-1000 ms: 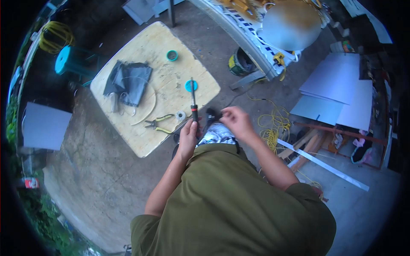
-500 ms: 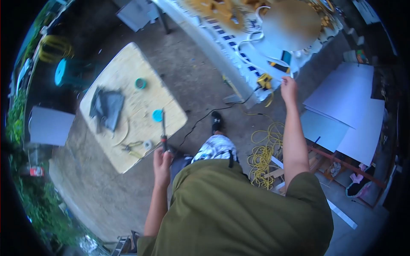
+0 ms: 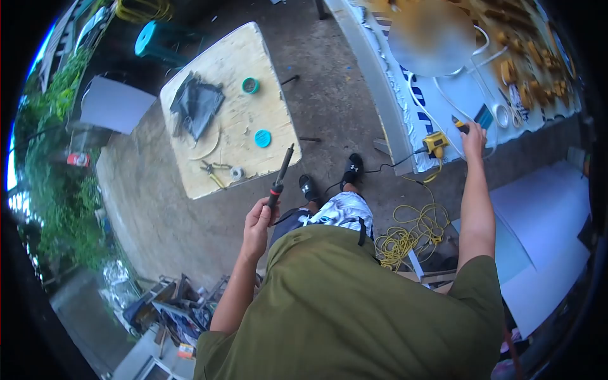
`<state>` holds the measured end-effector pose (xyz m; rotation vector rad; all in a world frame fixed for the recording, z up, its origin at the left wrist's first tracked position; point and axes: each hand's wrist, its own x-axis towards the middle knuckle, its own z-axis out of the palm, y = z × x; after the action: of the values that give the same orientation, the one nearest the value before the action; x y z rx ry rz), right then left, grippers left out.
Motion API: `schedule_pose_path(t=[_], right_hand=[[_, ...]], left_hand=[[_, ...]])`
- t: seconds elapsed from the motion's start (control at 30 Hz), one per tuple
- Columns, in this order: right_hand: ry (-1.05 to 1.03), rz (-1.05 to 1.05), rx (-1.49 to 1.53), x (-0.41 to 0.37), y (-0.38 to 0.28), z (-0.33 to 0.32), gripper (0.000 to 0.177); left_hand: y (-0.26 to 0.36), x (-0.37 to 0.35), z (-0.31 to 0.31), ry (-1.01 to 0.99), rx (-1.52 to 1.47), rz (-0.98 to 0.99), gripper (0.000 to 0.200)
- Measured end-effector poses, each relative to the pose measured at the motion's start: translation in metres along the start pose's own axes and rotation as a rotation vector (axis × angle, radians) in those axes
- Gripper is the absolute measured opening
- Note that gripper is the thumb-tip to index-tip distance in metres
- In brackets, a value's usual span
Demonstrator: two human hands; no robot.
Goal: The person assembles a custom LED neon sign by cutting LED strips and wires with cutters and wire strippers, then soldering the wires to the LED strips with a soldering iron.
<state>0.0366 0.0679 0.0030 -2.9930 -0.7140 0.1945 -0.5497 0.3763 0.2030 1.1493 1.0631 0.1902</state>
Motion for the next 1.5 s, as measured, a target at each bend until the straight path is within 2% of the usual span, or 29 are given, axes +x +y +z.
schedule_pose_path(t=[0.07,0.17,0.2,0.3,0.37,0.43,0.5,0.6,0.7,0.83,1.03,1.07,1.17,1.2,1.4,1.5], right_hand=[[-0.041,-0.028,-0.065,-0.002,-0.004,-0.011,0.039],[0.100,-0.064,0.244,0.011,0.003,-0.019,0.037],[0.334,-0.235,0.182,0.006,-0.010,-0.037,0.036],[0.052,-0.084,0.757,-0.046,-0.101,-0.129,0.037],[-0.196,-0.166,1.038,-0.103,-0.175,-0.180,0.038],[-0.354,-0.232,1.076,-0.165,-0.252,-0.227,0.037],[-0.262,-0.548,0.851,-0.209,-0.305,-0.253,0.038],[-0.133,-0.748,0.730,-0.250,-0.349,-0.263,0.042],[-0.136,-0.808,0.733,-0.275,-0.377,-0.268,0.043],[-0.119,-0.816,0.652,-0.302,-0.403,-0.268,0.045],[0.004,-0.675,0.613,-0.320,-0.424,-0.276,0.041],[-0.056,-0.638,0.648,-0.327,-0.428,-0.284,0.040],[-0.043,-0.785,0.607,-0.346,-0.442,-0.286,0.040],[-0.117,-0.754,0.586,-0.351,-0.446,-0.287,0.040],[-0.029,-0.670,0.516,-0.356,-0.452,-0.286,0.041],[-0.122,-0.704,0.507,-0.369,-0.460,-0.294,0.041]], left_hand=[[-0.003,-0.004,0.000,-0.006,-0.002,-0.003,0.036],[-0.005,-0.009,0.003,-0.003,0.008,0.034,0.040],[-0.006,-0.011,0.002,-0.004,0.001,0.044,0.041],[-0.007,-0.016,-0.002,-0.014,-0.037,0.068,0.042],[-0.007,-0.019,-0.007,-0.039,-0.071,0.080,0.042],[-0.005,-0.022,-0.014,-0.081,-0.110,0.091,0.041],[-0.001,-0.027,-0.023,-0.101,-0.111,0.098,0.041],[0.006,-0.036,-0.040,-0.134,-0.106,0.121,0.039],[0.006,-0.041,-0.058,-0.144,-0.084,0.167,0.037],[0.006,-0.053,-0.083,-0.149,-0.080,0.203,0.032],[-0.003,-0.062,-0.115,-0.172,-0.087,0.243,0.032],[-0.004,-0.062,-0.120,-0.171,-0.088,0.248,0.032],[-0.008,-0.062,-0.130,-0.174,-0.068,0.266,0.032],[-0.008,-0.062,-0.132,-0.172,-0.049,0.278,0.032],[-0.011,-0.065,-0.145,-0.072,0.090,0.342,0.032],[-0.008,-0.068,-0.147,0.006,0.184,0.396,0.032]])
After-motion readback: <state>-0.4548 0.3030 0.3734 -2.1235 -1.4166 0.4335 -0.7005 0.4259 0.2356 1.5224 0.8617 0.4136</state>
